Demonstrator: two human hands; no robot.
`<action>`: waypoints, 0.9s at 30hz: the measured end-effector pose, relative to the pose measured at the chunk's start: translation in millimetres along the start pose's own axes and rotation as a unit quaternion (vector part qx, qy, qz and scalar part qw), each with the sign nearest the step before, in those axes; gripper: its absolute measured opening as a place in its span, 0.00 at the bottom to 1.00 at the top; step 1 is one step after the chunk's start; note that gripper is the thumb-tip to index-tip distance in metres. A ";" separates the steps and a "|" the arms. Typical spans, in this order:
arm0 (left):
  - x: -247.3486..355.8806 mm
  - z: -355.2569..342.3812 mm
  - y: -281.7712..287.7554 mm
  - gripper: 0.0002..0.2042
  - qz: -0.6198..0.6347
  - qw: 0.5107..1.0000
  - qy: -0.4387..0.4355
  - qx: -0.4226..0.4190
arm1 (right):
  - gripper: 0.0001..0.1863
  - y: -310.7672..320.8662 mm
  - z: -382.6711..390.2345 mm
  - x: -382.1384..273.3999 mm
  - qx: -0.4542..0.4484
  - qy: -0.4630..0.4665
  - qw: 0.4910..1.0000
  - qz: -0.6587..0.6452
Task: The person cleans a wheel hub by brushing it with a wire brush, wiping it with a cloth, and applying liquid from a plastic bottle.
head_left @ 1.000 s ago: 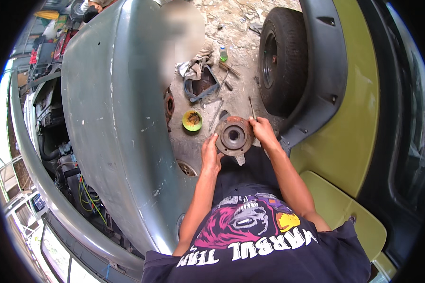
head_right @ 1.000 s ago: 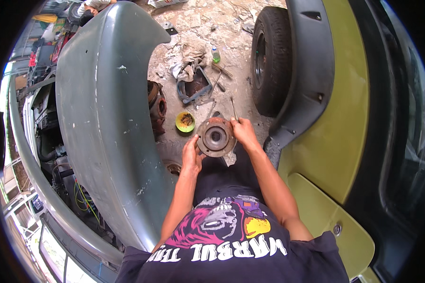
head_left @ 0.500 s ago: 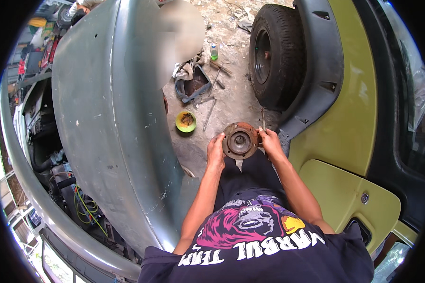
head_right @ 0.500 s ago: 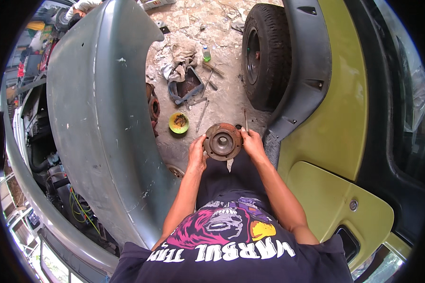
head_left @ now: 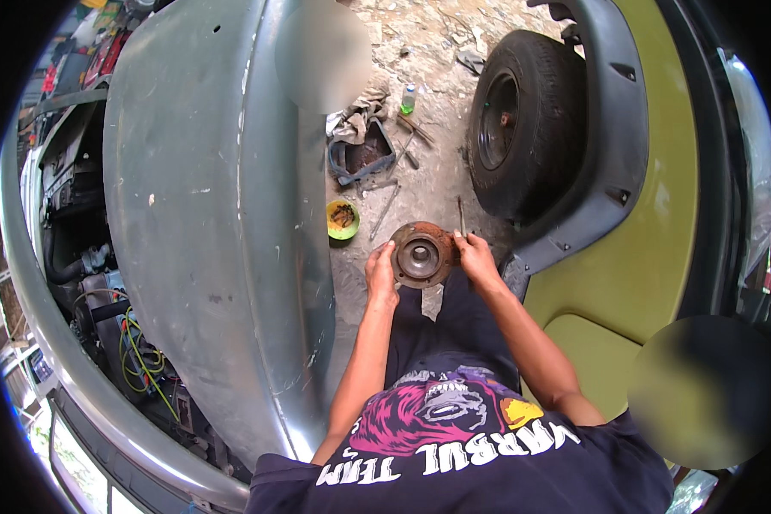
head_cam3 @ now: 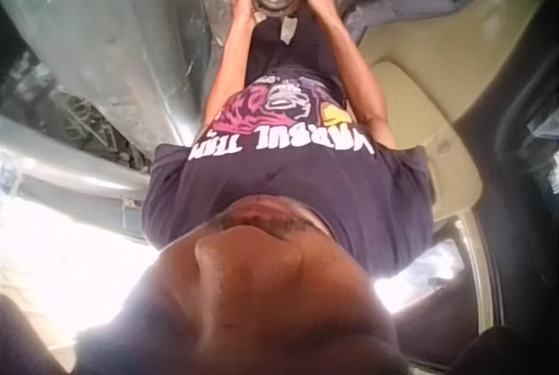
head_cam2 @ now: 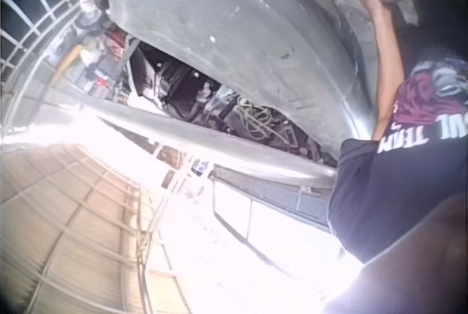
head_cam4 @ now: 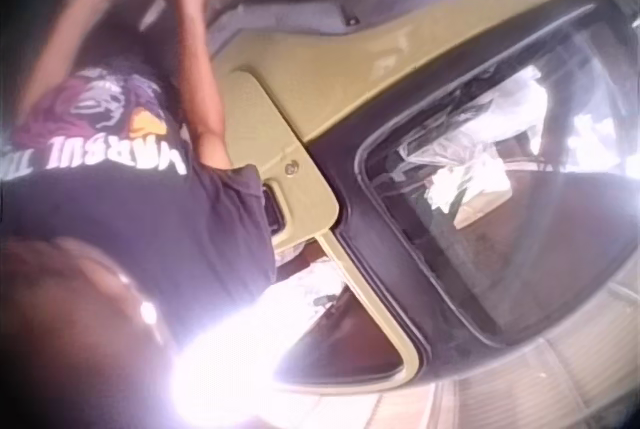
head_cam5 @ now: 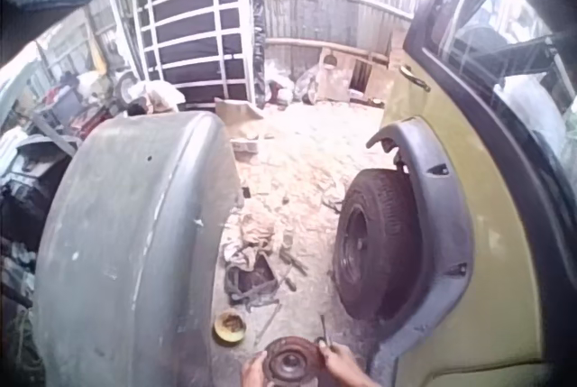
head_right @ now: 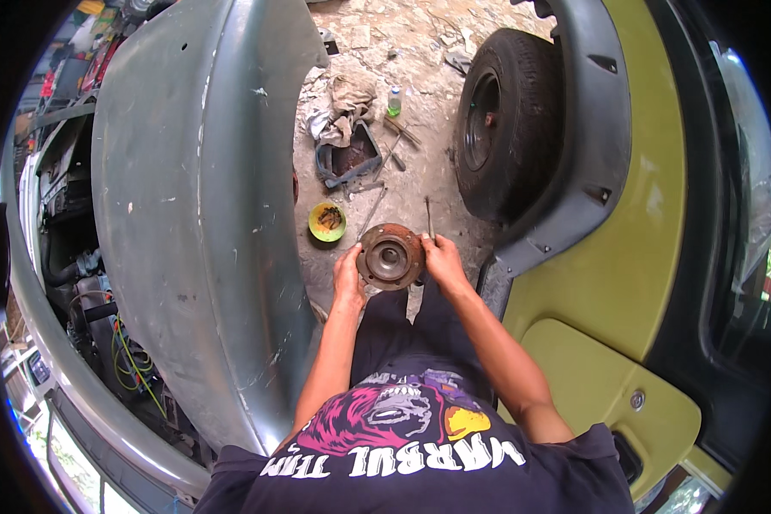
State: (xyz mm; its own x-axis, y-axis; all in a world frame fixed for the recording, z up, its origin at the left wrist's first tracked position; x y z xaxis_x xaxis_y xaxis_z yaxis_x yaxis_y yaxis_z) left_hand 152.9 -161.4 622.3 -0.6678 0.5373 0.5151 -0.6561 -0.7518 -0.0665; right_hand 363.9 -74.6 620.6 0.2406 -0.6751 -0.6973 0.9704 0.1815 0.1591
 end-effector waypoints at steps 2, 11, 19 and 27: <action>1.1 -17.3 0.2 0.18 0.008 1.000 -0.019 0.009 | 0.21 -4.5 -21.9 7.1 -0.002 0.036 0.999 0.025; -0.8 -81.8 -4.1 0.20 -0.027 0.995 -0.016 0.096 | 0.21 -37.5 -119.5 38.3 -0.073 -0.054 0.995 0.038; -74.0 -177.3 -21.7 0.23 0.033 0.999 0.036 0.024 | 0.22 -37.8 -204.5 105.2 -0.022 -0.044 0.997 0.060; -131.6 -268.8 -10.0 0.24 0.040 0.994 0.074 0.072 | 0.22 -56.7 -267.0 146.1 -0.049 -0.120 0.989 0.067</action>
State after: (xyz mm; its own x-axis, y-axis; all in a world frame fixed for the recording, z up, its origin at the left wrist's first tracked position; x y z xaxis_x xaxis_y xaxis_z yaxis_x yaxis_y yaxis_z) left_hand 152.9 -121.8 325.5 -0.7674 0.5151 0.3819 -0.5485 -0.8358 0.0250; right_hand 338.9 7.4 323.1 0.3756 -0.7888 -0.4866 0.9260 0.3408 0.1624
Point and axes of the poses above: each hand's wrist, its own z-axis away from the middle knuckle, its own y-axis out of the back of the hand, x = y × z, the point moved 9 cm from there along -z, towards the middle knuckle
